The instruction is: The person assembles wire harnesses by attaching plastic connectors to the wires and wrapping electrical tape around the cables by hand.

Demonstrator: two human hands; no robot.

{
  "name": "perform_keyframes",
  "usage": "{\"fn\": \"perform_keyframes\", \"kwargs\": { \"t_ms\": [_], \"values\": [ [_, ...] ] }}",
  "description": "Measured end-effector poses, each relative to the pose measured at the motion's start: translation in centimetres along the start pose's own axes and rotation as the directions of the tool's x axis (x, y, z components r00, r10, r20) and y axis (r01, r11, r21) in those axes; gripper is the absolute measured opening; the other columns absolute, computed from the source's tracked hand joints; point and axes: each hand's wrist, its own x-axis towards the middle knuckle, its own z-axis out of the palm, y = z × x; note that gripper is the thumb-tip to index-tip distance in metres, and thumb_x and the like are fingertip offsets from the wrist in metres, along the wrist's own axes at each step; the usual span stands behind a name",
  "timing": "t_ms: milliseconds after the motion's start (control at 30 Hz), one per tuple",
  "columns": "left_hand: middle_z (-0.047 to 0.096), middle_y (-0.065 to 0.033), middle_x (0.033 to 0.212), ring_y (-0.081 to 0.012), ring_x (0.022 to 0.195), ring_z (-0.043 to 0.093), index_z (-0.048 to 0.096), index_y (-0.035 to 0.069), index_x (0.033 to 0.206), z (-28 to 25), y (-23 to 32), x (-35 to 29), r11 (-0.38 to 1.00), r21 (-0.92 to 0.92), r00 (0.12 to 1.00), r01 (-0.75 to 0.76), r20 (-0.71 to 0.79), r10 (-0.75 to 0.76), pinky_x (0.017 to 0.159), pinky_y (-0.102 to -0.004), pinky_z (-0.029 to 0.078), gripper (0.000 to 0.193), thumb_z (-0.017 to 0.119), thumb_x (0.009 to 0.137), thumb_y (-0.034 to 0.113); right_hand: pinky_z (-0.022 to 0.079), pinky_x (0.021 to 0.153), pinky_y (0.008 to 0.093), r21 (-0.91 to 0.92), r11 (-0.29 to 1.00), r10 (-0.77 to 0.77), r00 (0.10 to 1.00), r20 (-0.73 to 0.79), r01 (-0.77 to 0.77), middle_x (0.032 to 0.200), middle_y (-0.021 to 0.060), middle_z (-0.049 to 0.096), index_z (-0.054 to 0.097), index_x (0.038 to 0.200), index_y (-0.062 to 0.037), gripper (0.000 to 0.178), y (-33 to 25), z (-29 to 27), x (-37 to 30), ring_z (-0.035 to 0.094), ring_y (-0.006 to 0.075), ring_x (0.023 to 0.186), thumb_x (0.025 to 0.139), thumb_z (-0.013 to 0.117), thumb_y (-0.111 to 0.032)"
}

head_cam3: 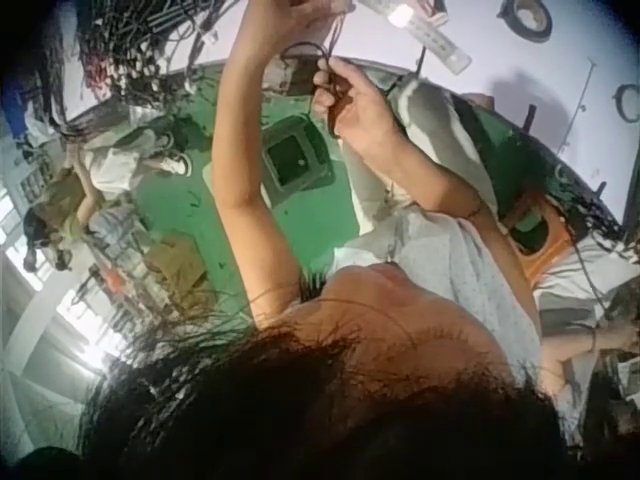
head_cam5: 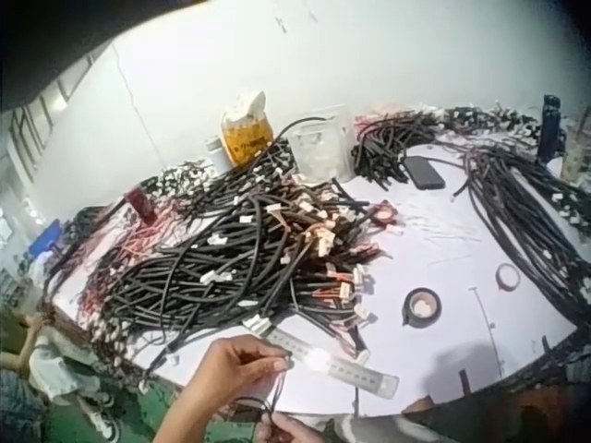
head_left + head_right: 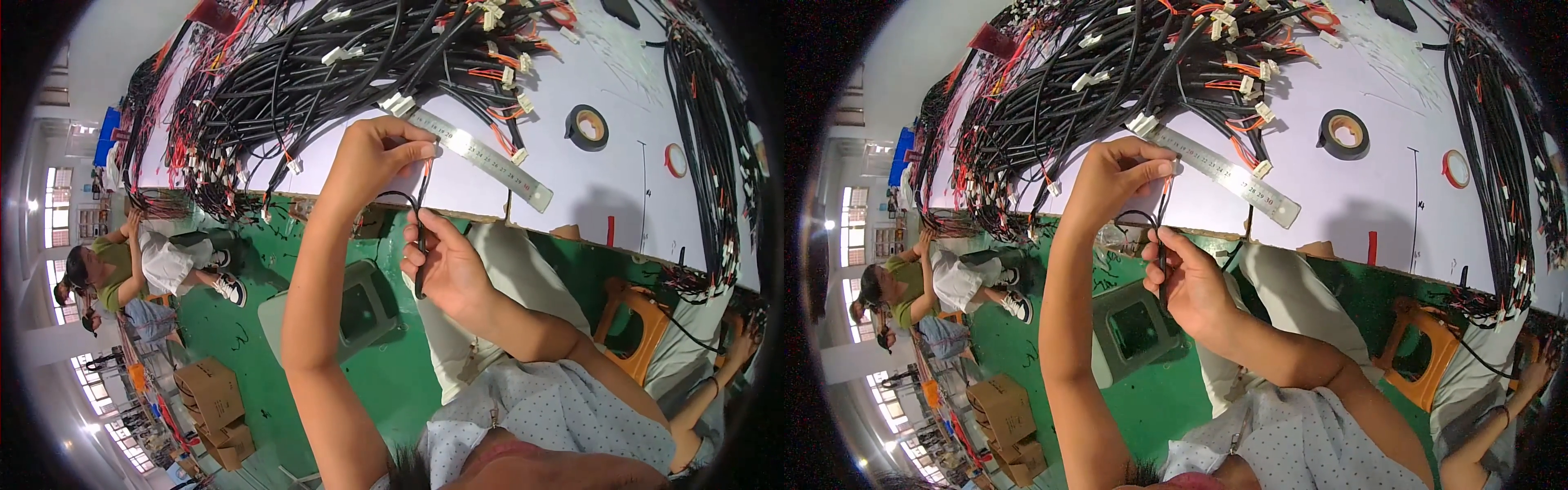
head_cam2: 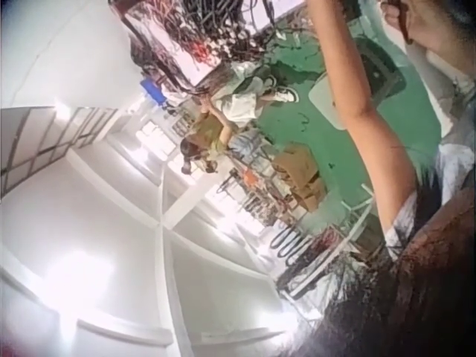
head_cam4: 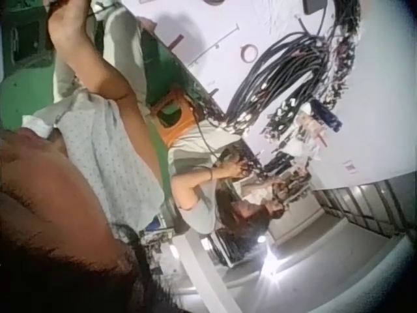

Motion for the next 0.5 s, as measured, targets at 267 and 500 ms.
{"fn": "perform_keyframes", "kwargs": {
  "t_ms": [267, 500],
  "values": [
    [0.067, -0.0025, 0.091, -0.0086, 0.067, 0.054, 0.073, 0.009, 0.097, 0.3, 1.0, -1.4, 0.978, 0.167, 0.984, -0.128, -0.100, 0.146, 0.060, -0.0221, 0.045, 0.017, 0.071, 0.081, 0.008, 0.036, 0.057, 0.0272, -0.018, 1.000, -0.007, 1.000, 0.019, 0.007, 0.076, 0.0009, 0.057, 0.062, 0.091, -0.0080, 0.016, -0.3, -0.2, -0.1, 0.044, 0.0115, 0.058, 0.087, 0.066, -0.023],
    [0.065, -0.0028, 0.110, -0.0261, 0.108, 0.058, 0.069, 0.015, 0.106, 1.2, 5.0, -11.7, 0.453, 0.709, 0.772, -0.540, 0.203, 0.602, 0.094, -0.0448, 0.045, 0.037, 0.066, 0.071, 0.004, 0.036, 0.054, 0.0238, -0.366, 0.919, -0.115, 0.988, 0.106, 0.146, 0.073, 0.0036, 0.060, 0.063, 0.093, -0.0047, 0.015, -1.8, -1.4, -4.8, 0.046, 0.0095, 0.056, 0.091, 0.059, -0.019]
  ]
}}
